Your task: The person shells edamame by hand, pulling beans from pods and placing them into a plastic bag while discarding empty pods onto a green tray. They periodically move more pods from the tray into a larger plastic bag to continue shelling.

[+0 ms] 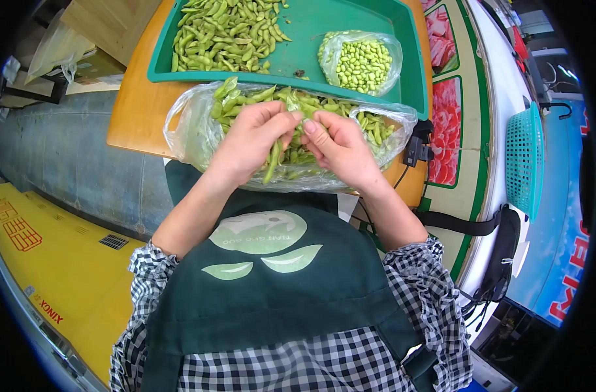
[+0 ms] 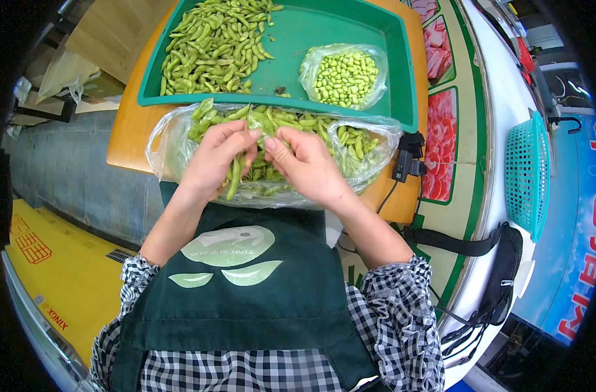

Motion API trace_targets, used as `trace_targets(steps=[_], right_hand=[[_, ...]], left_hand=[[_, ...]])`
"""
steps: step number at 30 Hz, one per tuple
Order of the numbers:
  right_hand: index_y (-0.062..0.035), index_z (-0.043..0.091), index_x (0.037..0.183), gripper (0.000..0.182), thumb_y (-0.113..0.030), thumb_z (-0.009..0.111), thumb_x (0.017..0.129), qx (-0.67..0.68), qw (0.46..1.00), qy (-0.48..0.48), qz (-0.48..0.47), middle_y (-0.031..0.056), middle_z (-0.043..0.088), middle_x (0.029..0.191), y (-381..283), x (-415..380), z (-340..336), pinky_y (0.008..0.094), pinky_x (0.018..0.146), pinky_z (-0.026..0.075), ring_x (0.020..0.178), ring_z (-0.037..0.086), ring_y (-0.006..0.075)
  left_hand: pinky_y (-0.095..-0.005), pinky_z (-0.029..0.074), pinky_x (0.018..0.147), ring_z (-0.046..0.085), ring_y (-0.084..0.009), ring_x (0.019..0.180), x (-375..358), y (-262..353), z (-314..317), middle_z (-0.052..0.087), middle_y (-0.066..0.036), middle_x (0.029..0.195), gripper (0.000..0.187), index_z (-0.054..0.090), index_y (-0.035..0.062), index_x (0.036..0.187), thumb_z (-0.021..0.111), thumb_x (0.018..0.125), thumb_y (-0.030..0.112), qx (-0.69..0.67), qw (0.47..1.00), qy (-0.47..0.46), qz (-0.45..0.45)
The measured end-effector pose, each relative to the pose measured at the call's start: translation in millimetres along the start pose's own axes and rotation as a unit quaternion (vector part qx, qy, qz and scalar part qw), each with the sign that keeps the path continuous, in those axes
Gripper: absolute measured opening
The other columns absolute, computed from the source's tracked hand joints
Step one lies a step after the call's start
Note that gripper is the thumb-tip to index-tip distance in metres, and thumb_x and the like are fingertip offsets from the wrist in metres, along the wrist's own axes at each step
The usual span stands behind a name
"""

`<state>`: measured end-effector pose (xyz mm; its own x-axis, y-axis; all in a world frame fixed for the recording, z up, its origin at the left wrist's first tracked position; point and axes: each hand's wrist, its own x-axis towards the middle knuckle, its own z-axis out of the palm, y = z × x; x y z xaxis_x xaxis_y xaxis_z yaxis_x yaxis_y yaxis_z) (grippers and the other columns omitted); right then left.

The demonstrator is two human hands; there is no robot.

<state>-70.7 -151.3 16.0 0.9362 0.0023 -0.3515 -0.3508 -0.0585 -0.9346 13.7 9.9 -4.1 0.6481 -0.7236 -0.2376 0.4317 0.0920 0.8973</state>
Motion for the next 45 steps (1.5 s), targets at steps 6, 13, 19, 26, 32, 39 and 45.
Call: trace_targets(steps=[6, 13, 19, 26, 32, 39, 45], right_hand=[[-0.0036, 0.057, 0.079, 0.033, -0.03, 0.05, 0.097, -0.04, 0.996, 0.062, -0.058, -0.0032, 0.047, 0.057, -8, -5, 7, 0.0215, 0.048, 0.032, 0.052, 0.04, 0.0043], [-0.0058, 0.054, 0.08, 0.029, -0.028, 0.05, 0.097, 0.317, 0.948, -0.032, -0.014, -0.0034, 0.042, 0.057, 5, -4, 12, 0.0212, 0.043, 0.026, 0.047, 0.03, 0.0047], [-0.0023, 0.057, 0.075, 0.032, -0.028, 0.055, 0.095, 0.172, 0.979, 0.022, -0.106, -0.002, 0.049, 0.058, 21, 6, 5, 0.025, 0.044, 0.032, 0.048, 0.041, 0.0092], [-0.0013, 0.06, 0.073, 0.034, -0.028, 0.056, 0.093, -0.087, 0.974, 0.094, -0.188, -0.0016, 0.053, 0.058, 18, 3, 2, 0.0259, 0.045, 0.035, 0.05, 0.046, 0.0081], [-0.0016, 0.06, 0.083, 0.027, -0.026, 0.056, 0.093, 0.288, 0.955, -0.039, 0.048, 0.001, 0.052, 0.058, 15, -3, -6, 0.0186, 0.04, 0.023, 0.044, 0.034, 0.0045], [-0.0003, 0.06, 0.083, 0.019, -0.017, 0.054, 0.089, 0.286, 0.953, -0.016, 0.097, 0.0049, 0.057, 0.065, 15, -11, -38, 0.0186, 0.037, 0.026, 0.044, 0.04, 0.0069], [-0.002, 0.061, 0.077, 0.023, -0.022, 0.061, 0.088, 0.055, 0.998, 0.04, -0.02, 0.0001, 0.055, 0.063, -2, -28, 1, 0.0235, 0.045, 0.034, 0.053, 0.043, 0.0066]], left_hand=[[-0.0212, 0.04, 0.052, 0.05, -0.006, 0.061, 1, -11, 7, 0.055, -0.001, 0.068, 0.02, 0.058, 0.0026, 0.085, 0.054, 0.094, 0.02, 0.035, 0.997, 0.005, 0.071], [-0.0193, 0.036, 0.045, 0.047, -0.0058, 0.051, -6, -2, 15, 0.055, -0.001, 0.066, 0.018, 0.058, 0.0024, 0.086, 0.056, 0.093, 0.019, -0.104, 0.994, -0.008, 0.029], [-0.0186, 0.036, 0.047, 0.048, -0.0052, 0.053, -8, -3, 17, 0.056, -0.001, 0.068, 0.016, 0.058, 0.0015, 0.089, 0.057, 0.092, 0.017, -0.099, 0.995, 0.012, 0.023], [-0.0175, 0.037, 0.048, 0.049, -0.0049, 0.055, 0, -16, 19, 0.057, -0.001, 0.07, 0.015, 0.058, 0.0018, 0.091, 0.057, 0.092, 0.017, -0.013, 0.996, -0.012, 0.082], [-0.0178, 0.034, 0.039, 0.049, -0.0061, 0.048, -6, 2, 18, 0.056, -0.001, 0.065, 0.019, 0.055, 0.0058, 0.081, 0.059, 0.091, 0.021, -0.154, 0.983, -0.003, -0.1], [-0.0201, 0.03, 0.037, 0.045, -0.007, 0.045, -3, -1, 15, 0.051, 0.0, 0.062, 0.031, 0.051, 0.0079, 0.076, 0.055, 0.093, 0.034, -0.156, 0.98, 0.014, -0.127], [-0.02, 0.035, 0.039, 0.049, -0.0076, 0.046, 0, -2, 24, 0.054, 0.0, 0.063, 0.03, 0.052, 0.0091, 0.077, 0.057, 0.093, 0.034, -0.264, 0.96, 0.062, -0.065]])
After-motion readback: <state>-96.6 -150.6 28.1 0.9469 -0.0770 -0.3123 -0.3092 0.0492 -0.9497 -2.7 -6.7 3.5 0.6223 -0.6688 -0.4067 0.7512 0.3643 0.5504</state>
